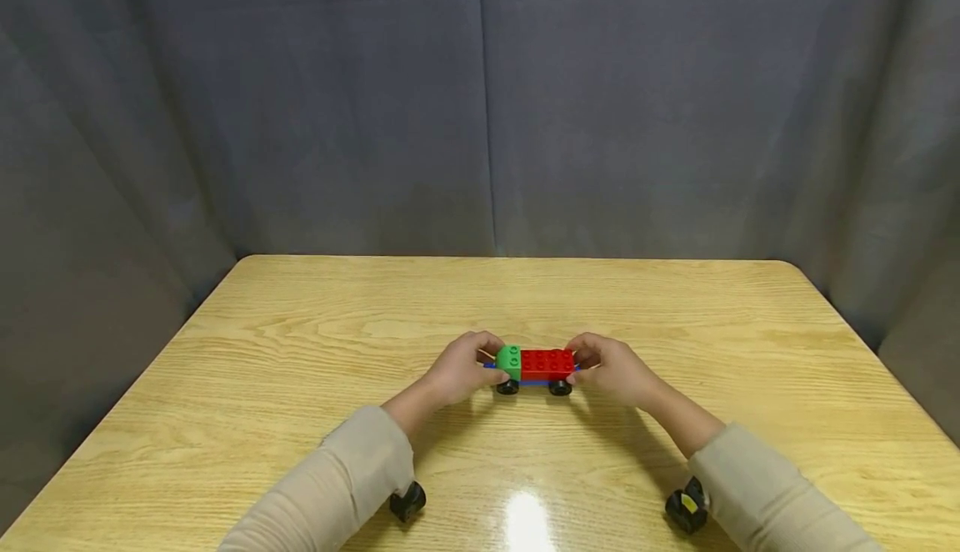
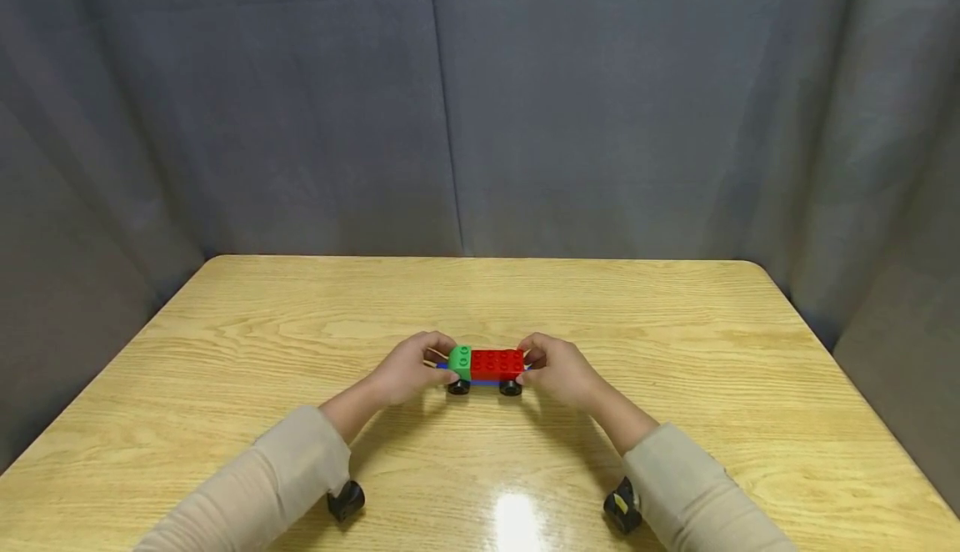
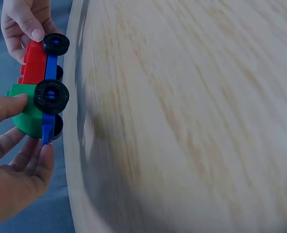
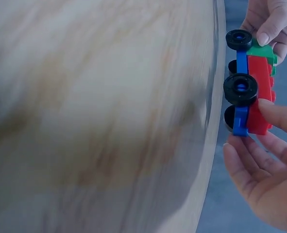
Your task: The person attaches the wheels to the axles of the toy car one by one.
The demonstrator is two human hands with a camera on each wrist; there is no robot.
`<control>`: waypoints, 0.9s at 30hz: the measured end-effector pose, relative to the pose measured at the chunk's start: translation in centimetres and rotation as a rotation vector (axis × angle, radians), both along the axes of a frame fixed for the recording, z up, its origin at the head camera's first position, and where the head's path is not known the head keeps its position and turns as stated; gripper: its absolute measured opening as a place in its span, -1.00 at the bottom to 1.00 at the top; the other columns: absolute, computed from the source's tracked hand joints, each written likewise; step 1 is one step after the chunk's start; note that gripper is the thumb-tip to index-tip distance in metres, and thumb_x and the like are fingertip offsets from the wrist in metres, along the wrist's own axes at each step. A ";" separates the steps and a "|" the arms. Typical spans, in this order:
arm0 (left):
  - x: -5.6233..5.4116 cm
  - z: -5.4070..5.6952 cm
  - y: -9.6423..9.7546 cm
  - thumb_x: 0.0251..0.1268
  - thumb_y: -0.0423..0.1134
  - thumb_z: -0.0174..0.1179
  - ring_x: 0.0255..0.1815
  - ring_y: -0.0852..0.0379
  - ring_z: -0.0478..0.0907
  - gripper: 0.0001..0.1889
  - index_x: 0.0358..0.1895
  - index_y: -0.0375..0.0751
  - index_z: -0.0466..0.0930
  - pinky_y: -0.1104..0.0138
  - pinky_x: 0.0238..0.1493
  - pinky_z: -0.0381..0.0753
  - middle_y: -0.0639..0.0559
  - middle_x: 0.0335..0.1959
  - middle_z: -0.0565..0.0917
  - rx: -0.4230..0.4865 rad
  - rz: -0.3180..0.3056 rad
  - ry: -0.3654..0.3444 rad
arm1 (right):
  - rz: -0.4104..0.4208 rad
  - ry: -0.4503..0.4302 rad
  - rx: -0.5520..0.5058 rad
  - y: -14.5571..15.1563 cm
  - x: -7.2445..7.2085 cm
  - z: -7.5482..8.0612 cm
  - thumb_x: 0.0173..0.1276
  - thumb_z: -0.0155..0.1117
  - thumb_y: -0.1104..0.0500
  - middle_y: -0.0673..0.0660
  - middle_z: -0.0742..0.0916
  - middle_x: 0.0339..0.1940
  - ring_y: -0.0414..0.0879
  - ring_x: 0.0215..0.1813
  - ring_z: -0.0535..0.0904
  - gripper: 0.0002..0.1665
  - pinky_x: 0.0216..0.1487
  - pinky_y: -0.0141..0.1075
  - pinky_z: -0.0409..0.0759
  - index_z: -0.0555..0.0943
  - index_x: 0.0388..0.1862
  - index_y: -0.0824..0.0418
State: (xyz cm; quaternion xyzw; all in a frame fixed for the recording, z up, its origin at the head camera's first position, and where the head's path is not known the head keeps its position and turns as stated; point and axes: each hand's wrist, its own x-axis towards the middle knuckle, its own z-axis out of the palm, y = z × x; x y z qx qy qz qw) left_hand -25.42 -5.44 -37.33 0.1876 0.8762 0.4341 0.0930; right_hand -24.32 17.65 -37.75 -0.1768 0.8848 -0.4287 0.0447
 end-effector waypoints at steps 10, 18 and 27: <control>-0.2 -0.2 0.2 -0.01 -0.34 0.23 -0.19 0.04 0.43 -0.64 -0.08 -0.29 0.43 0.35 -0.28 0.46 -0.03 -0.23 0.43 -0.043 -0.026 0.009 | 0.014 -0.022 0.046 0.1 -0.3 -0.2 0.01 0.29 0.32 0.08 0.57 -0.33 -0.04 -0.23 0.49 -0.59 -0.25 -0.23 0.47 0.44 -0.12 0.37; -0.2 -0.4 0.1 0.00 -0.35 0.23 -0.21 0.06 0.44 -0.65 -0.08 -0.30 0.43 0.35 -0.29 0.46 -0.02 -0.25 0.44 -0.068 -0.042 0.015 | 0.034 -0.033 0.044 0.0 -0.4 -0.3 0.03 0.27 0.33 0.09 0.57 -0.35 -0.06 -0.26 0.48 -0.62 -0.26 -0.24 0.47 0.44 -0.14 0.37; 0.0 -0.5 0.1 0.00 -0.35 0.22 -0.24 0.07 0.45 -0.69 -0.12 -0.28 0.44 0.38 -0.35 0.48 -0.01 -0.26 0.42 -0.060 -0.052 0.000 | 0.050 -0.052 0.051 0.0 -0.2 -0.4 0.05 0.26 0.32 0.10 0.56 -0.32 -0.04 -0.24 0.47 -0.62 -0.27 -0.23 0.47 0.43 -0.12 0.37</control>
